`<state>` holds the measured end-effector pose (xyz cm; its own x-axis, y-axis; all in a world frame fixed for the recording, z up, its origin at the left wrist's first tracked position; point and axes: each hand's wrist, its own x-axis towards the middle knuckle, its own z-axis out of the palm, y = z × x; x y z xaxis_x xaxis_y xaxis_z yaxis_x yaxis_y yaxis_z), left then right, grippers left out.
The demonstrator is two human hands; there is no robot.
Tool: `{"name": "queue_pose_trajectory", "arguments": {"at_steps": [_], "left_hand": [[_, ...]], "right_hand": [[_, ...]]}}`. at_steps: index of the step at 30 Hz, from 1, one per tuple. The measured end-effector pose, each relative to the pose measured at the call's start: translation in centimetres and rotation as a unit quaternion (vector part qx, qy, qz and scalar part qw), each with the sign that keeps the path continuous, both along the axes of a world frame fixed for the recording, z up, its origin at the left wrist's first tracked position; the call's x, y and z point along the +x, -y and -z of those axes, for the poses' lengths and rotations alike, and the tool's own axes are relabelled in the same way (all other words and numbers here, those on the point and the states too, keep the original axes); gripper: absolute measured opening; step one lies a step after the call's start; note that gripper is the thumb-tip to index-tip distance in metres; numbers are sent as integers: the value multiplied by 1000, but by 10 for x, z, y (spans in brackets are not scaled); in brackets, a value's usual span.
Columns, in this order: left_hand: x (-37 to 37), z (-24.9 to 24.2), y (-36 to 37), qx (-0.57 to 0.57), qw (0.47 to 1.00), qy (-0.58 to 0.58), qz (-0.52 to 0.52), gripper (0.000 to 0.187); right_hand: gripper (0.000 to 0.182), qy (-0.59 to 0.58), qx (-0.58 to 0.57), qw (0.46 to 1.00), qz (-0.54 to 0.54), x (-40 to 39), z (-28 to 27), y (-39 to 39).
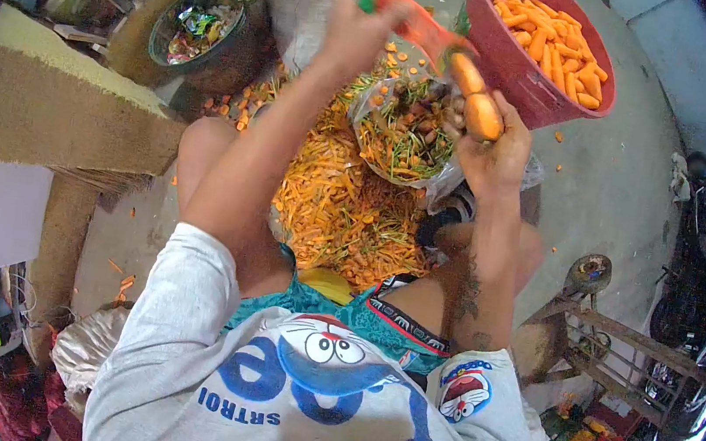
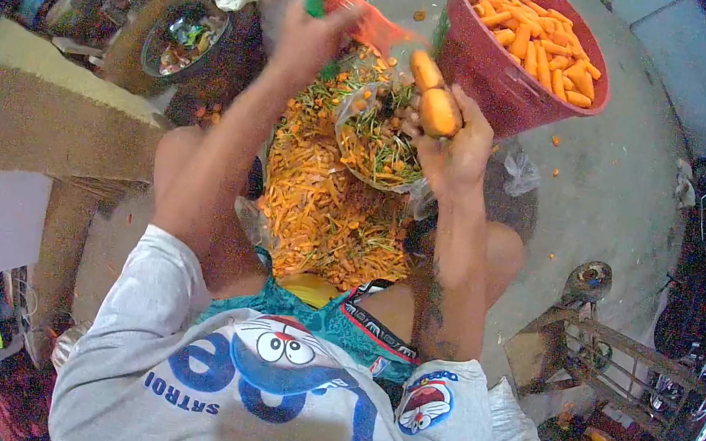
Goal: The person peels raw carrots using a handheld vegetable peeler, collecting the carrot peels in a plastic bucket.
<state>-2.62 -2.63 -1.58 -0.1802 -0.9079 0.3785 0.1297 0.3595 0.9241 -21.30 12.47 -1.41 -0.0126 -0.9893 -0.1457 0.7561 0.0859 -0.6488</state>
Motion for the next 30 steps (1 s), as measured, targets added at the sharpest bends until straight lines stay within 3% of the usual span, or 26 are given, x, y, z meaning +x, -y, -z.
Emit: {"name": "queue_pose_trajectory", "arguments": {"at_steps": [2, 3, 4, 5, 8, 10, 11, 12, 13, 15, 16, 17, 19, 20, 22, 24, 26, 27, 29, 30], "left_hand": [[-12, -8, -28, -9, 999, 4, 46, 19], [-14, -11, -34, -80, 995, 27, 60, 19], [-14, -13, -37, -150, 985, 51, 75, 19], [-9, -12, -24, -150, 985, 52, 75, 19], [19, -9, 20, -1, 998, 40, -44, 21], [9, -7, 5, 15, 1000, 8, -10, 20], [2, -4, -8, 33, 999, -24, 22, 20], [-10, 3, -23, -62, 996, 64, -5, 19], [-11, -4, -27, -61, 996, 63, -5, 19], [-11, -16, -32, -223, 972, 37, 66, 18], [-3, -8, -12, -112, 991, 53, 45, 19], [8, -2, 7, -113, 991, 54, 43, 19], [24, -3, 27, -9, 998, -7, -58, 20], [20, 0, 22, 31, 996, -80, -27, 17], [-4, -13, -30, -30, 998, -47, 9, 14], [-8, -26, -46, -83, 996, -14, 39, 12], [-1, -34, -45, -124, 986, 79, 82, 12], [6, -26, -30, -121, 986, 79, 78, 12], [16, -10, 16, -48, 998, -10, -38, 13], [15, -12, 12, -51, 998, -9, -35, 13]], "right_hand": [[38, -30, 45, 997, 63, 20, -23, -5], [39, -63, 91, 986, 122, 27, -32, -6], [39, -63, 90, 987, 120, 24, -28, -5], [39, -50, 41, 995, 72, 19, -19, -5], [38, -13, -28, 999, -8, 0, -1, -6], [37, 8, -53, 998, -40, -1, -4, -4], [36, -8, -4, 1000, 11, 2, -9, -5], [35, -24, 47, 997, 62, 7, -14, -7], [35, -25, 49, 997, 61, 16, -23, -8], [39, -67, 70, 989, 114, 32, -36, -11], [39, -67, 75, 989, 112, 27, -30, -13], [39, -46, 35, 997, 52, 17, -21, -12], [38, -21, -8, 1000, -4, 4, -7, -11], [36, -5, 12, 1000, -1, 0, -2, -8], [34, 10, 33, 999, 3, 1, -7, -5], [35, -65, 65, 992, 87, 15, -20, -5], [36, -45, 28, 998, 46, 14, -16, -6], [37, -22, -15, 1000, 7, 12, -14, -7], [37, -18, -21, 1000, -15, 3, -7, -8], [37, -13, -28, 999, -34, 2, -7, -8]]}}
